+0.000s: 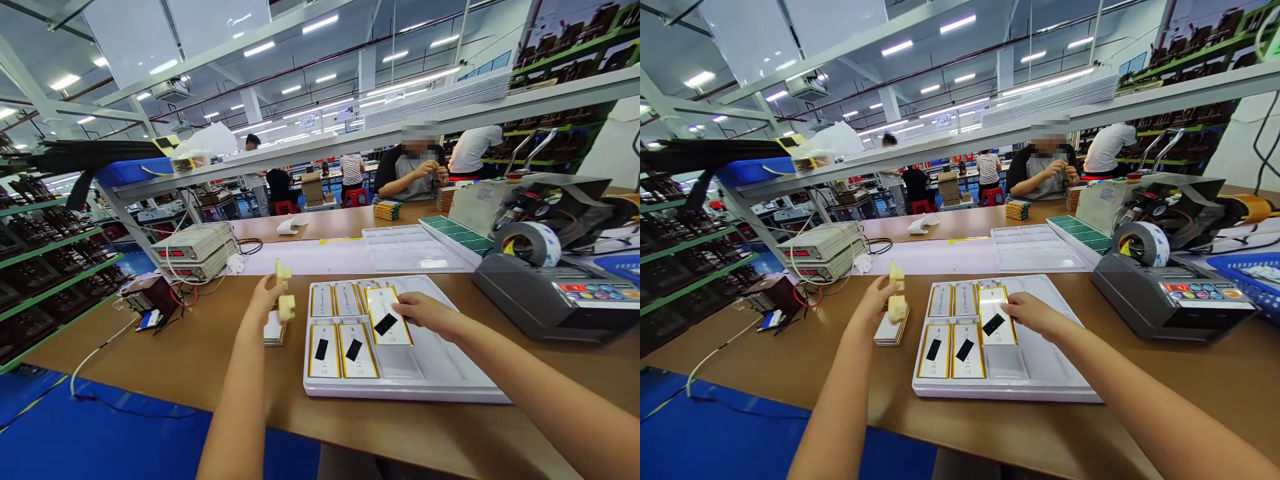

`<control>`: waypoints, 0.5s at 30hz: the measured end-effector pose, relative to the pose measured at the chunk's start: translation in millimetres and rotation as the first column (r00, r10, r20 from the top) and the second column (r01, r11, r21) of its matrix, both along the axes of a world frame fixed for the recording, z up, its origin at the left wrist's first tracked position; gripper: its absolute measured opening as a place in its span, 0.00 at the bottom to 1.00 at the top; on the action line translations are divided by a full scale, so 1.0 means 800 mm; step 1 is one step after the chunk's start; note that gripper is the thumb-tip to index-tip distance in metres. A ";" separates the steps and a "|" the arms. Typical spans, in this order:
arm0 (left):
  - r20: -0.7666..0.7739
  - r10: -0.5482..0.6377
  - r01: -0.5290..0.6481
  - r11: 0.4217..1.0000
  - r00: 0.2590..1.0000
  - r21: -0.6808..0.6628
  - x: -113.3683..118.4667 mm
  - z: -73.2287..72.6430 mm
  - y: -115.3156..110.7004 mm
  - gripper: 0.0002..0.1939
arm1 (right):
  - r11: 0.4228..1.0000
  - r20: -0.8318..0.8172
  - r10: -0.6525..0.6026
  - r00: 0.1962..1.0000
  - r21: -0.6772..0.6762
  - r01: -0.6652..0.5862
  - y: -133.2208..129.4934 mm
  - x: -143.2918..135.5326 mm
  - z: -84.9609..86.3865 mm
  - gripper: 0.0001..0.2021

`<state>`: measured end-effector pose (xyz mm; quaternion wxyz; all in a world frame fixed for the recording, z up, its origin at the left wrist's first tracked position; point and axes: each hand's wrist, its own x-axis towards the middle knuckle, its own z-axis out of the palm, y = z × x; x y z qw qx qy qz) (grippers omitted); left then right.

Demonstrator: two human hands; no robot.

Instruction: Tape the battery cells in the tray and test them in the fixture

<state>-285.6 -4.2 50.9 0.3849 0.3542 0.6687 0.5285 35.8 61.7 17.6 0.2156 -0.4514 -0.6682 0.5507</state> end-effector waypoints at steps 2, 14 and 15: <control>0.371 -0.243 0.225 0.970 0.896 0.092 0.025 -0.012 0.004 0.16 | 1.000 -0.078 0.020 0.997 0.009 -0.019 0.003 -0.020 0.013 0.08; 0.743 -0.566 0.326 0.821 0.357 0.469 0.053 -0.073 0.046 0.25 | 0.931 0.197 -0.020 0.980 0.362 -0.054 0.043 -0.173 0.025 0.11; 0.753 -0.556 0.305 0.829 0.352 0.469 0.050 -0.075 0.046 0.27 | 0.908 0.275 -0.067 0.959 0.414 -0.055 0.048 -0.169 0.023 0.15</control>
